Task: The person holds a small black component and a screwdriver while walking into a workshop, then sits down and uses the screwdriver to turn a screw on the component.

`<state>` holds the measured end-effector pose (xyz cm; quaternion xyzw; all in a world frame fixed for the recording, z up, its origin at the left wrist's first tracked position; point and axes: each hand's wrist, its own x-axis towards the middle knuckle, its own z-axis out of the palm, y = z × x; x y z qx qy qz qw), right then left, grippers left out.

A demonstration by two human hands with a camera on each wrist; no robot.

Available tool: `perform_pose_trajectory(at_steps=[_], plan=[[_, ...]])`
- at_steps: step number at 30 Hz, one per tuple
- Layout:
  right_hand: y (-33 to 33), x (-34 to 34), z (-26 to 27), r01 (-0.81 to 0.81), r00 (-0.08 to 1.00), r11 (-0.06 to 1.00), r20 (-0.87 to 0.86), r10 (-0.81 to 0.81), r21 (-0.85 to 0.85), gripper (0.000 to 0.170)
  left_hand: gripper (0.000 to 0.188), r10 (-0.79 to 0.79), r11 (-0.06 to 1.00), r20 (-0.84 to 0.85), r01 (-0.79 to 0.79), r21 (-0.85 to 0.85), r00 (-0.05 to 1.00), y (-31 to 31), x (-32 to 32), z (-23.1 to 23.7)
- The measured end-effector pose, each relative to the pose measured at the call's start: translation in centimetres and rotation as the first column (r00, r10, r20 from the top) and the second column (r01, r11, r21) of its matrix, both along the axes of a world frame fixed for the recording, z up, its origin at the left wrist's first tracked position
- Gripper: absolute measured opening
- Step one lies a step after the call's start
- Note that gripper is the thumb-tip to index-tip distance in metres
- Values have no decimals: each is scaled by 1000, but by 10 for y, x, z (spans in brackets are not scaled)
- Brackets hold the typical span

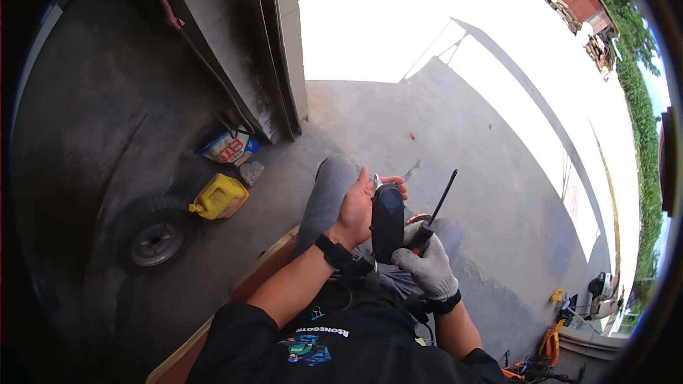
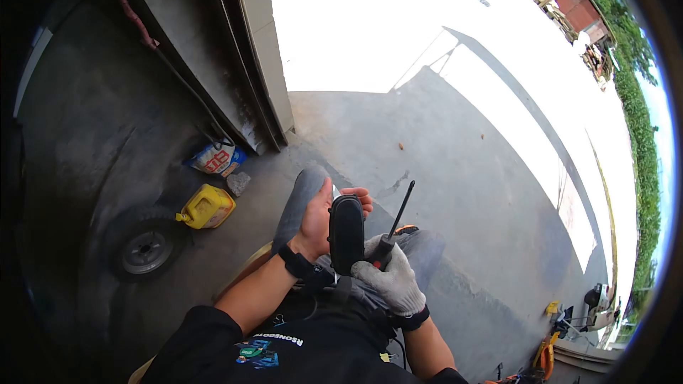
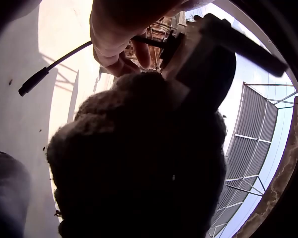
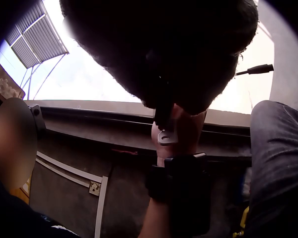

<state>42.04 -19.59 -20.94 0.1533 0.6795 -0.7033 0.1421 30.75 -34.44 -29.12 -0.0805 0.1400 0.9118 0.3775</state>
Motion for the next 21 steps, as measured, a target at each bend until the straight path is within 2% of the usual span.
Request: perform_pose_trajectory(at_steps=[3, 5, 6, 7, 9, 12, 14, 16, 21], plan=[[7, 5, 9, -30, 999, 992, 25, 33, -124, 32, 65, 21, 999, 30, -22, 28, 999, -3, -4, -13], [13, 8, 11, -35, 999, 981, 16, 39, -193, 35, 58, 9, 999, -15, -9, 31, 1000, -3, -7, -29], [16, 12, 9, 15, 1000, 971, 24, -10, -237, 36, 49, -14, 997, -30, 16, 78, 999, -6, -7, -21], [19, 15, 8, 66, 998, 958, 34, -59, -281, 37, 49, -12, 997, -29, 14, 77, 1000, -6, -7, -22], [24, 16, 6, 68, 998, 966, 7, -69, -248, 38, 42, -40, 999, -58, 39, -27, 998, -1, -6, -22], [24, 14, 13, 69, 998, 968, 11, -68, -239, 37, 35, -22, 1000, -105, 22, -5, 994, -1, -7, -23], [23, 13, 15, 94, 995, 946, -15, -104, -312, 37, 33, -11, 1000, -129, 12, 7, 992, -1, -6, -22], [24, 12, 11, 83, 995, 950, -28, -96, -301, 38, 33, 8, 991, -102, -22, -131, 995, -1, -4, -14], [31, 19, 4, 37, 999, 980, -29, -43, -198, 39, 32, 11, 994, -87, -20, -104, 996, -2, -8, -22]])
